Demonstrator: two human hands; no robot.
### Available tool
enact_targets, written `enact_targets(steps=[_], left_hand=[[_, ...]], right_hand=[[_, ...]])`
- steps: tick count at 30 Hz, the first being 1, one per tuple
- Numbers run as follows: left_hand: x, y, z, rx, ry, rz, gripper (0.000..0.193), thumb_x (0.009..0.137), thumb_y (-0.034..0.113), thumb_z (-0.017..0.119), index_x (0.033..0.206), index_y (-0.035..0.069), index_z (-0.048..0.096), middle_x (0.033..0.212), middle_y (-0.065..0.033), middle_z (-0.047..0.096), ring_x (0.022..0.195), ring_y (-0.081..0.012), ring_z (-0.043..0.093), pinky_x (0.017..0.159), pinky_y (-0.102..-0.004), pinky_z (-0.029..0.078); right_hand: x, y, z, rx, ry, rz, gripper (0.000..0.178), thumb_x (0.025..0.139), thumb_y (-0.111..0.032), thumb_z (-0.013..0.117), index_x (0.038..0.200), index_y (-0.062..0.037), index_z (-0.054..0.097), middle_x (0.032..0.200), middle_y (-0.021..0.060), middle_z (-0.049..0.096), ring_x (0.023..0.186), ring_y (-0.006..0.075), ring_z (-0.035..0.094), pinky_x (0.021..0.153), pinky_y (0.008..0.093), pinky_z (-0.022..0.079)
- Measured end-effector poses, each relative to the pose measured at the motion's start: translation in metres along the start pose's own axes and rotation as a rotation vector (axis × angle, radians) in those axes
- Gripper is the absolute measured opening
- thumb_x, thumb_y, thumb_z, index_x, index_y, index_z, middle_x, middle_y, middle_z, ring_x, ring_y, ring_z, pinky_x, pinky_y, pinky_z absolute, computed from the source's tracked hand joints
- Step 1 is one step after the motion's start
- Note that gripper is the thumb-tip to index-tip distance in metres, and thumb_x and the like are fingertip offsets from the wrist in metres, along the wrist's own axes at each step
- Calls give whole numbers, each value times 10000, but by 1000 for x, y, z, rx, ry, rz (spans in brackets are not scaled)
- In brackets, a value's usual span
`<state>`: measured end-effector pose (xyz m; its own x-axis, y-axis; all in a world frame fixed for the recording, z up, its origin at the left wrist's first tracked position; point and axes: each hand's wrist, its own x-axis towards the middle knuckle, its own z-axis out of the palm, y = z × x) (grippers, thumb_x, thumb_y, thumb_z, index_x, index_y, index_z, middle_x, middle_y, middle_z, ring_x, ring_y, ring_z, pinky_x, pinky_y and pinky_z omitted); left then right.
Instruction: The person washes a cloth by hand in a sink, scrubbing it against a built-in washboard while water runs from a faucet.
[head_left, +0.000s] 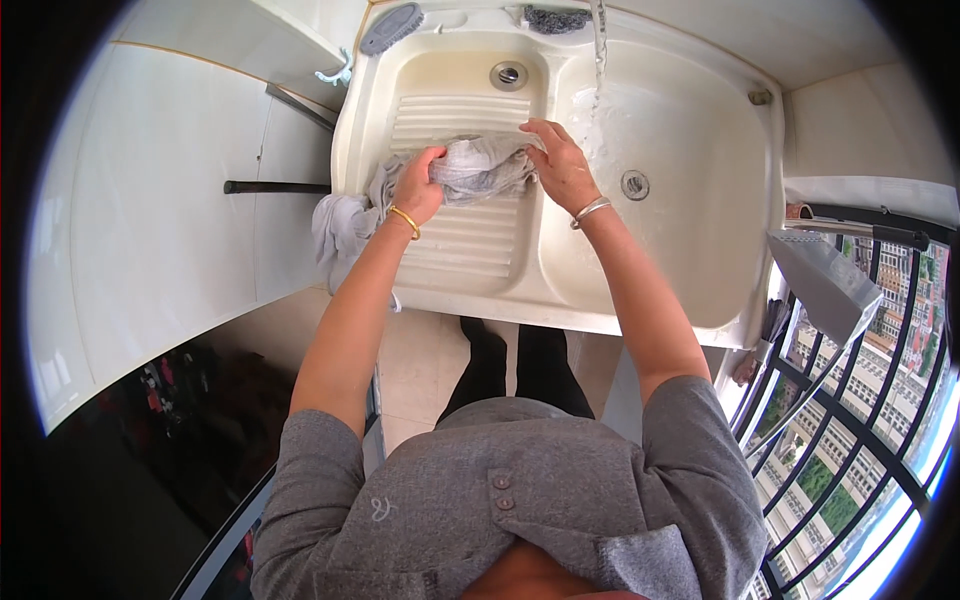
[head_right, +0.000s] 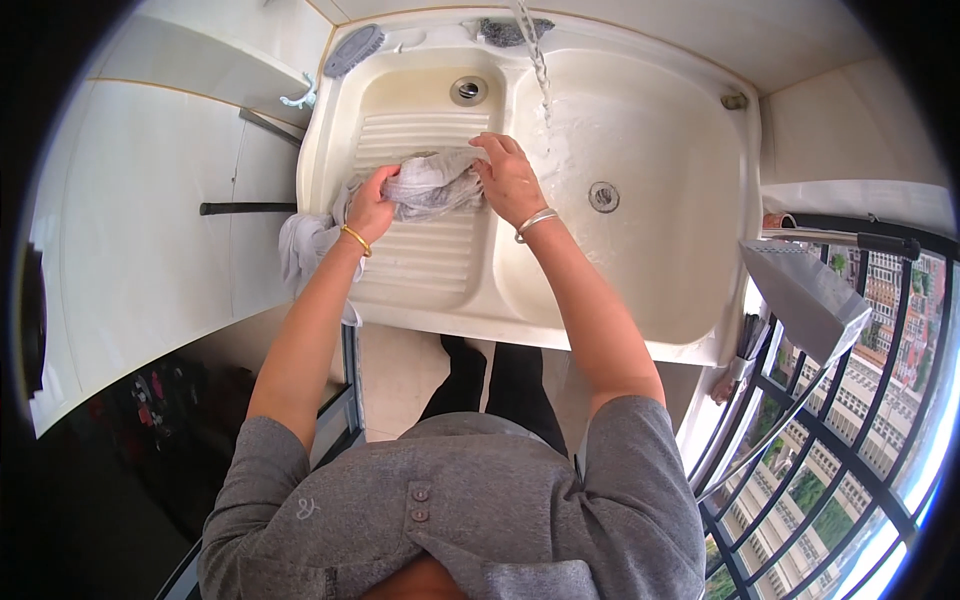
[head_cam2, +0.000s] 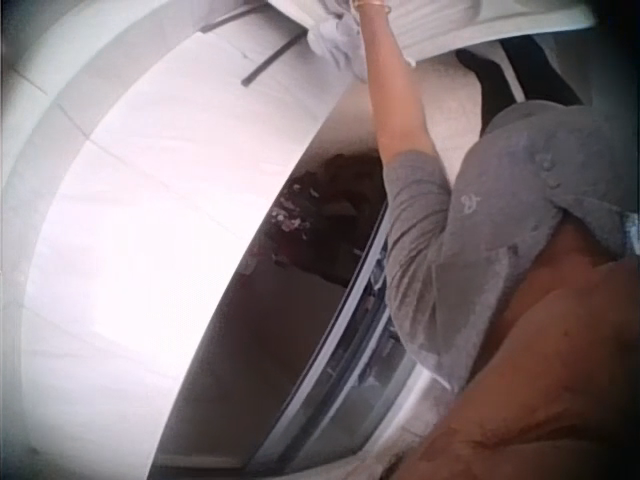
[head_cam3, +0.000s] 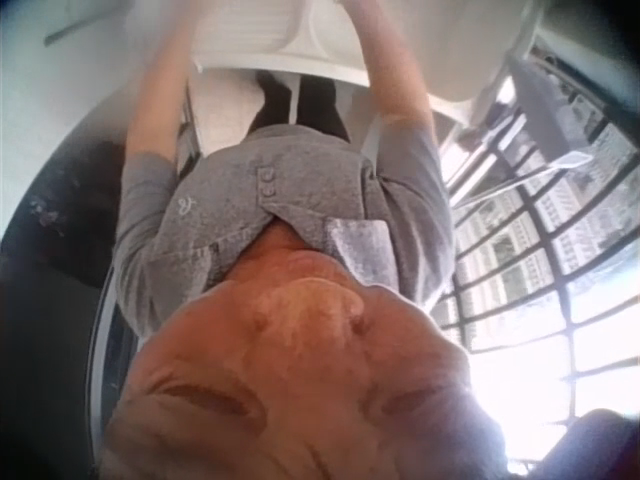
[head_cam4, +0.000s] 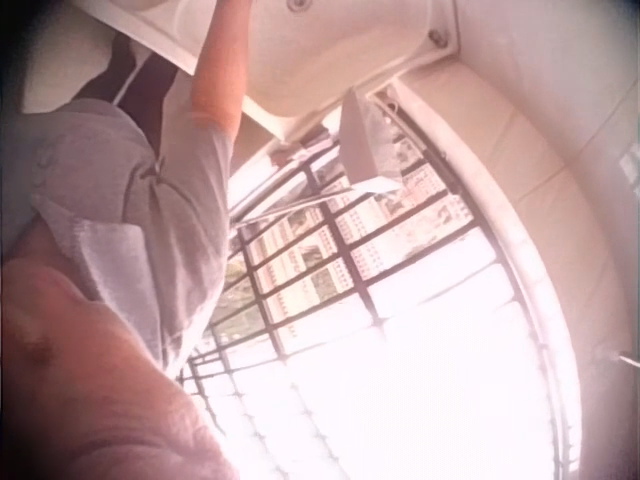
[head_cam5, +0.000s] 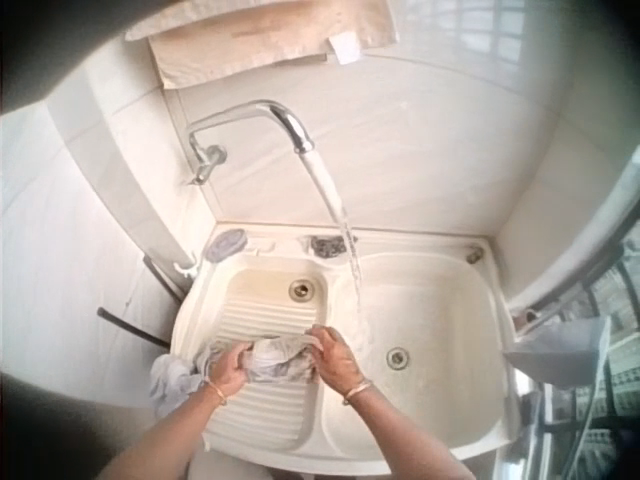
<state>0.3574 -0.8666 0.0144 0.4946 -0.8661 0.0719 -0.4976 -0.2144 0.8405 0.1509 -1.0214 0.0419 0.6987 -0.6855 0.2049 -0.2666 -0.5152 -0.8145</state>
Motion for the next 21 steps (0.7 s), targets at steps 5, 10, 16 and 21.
enact_targets(steps=[5, 10, 16, 21], left_hand=[[27, 23, 30, -127, -12, -321, 298, 866, 262, 624, 1073, 53, 666, 972, -154, 693, 957, -340, 646, 865, -414, 476], [-44, 17, 43, 276, 134, 262, 185, 910, 182, 584, 778, 59, 547, 835, -97, 596, 856, -338, 543, 789, -452, 408], [37, 8, 64, 338, 175, 68, 135, 928, 174, 579, 959, 48, 545, 902, -133, 591, 881, -365, 548, 837, -470, 413], [56, 3, 67, 619, 364, 187, 153, 907, 162, 598, 1012, 54, 570, 987, -135, 586, 996, -340, 542, 916, -455, 392]], right_hand=[[6, 9, 68, -462, 131, 17, 243, 901, -262, 613, 1053, -79, 664, 1074, 178, 630, 1149, 415, 502, 1002, 486, 392], [-52, -19, 84, -364, 172, -101, 125, 782, -91, 622, 887, -27, 598, 986, 168, 557, 1089, 386, 492, 1010, 520, 377], [32, 2, 94, -624, 116, 76, 339, 833, -260, 607, 1096, -56, 541, 1142, 166, 497, 1207, 365, 419, 1027, 508, 315], [46, 16, 98, -591, 72, 172, 227, 858, -249, 604, 995, -69, 580, 1101, 152, 525, 1097, 342, 469, 957, 467, 360]])
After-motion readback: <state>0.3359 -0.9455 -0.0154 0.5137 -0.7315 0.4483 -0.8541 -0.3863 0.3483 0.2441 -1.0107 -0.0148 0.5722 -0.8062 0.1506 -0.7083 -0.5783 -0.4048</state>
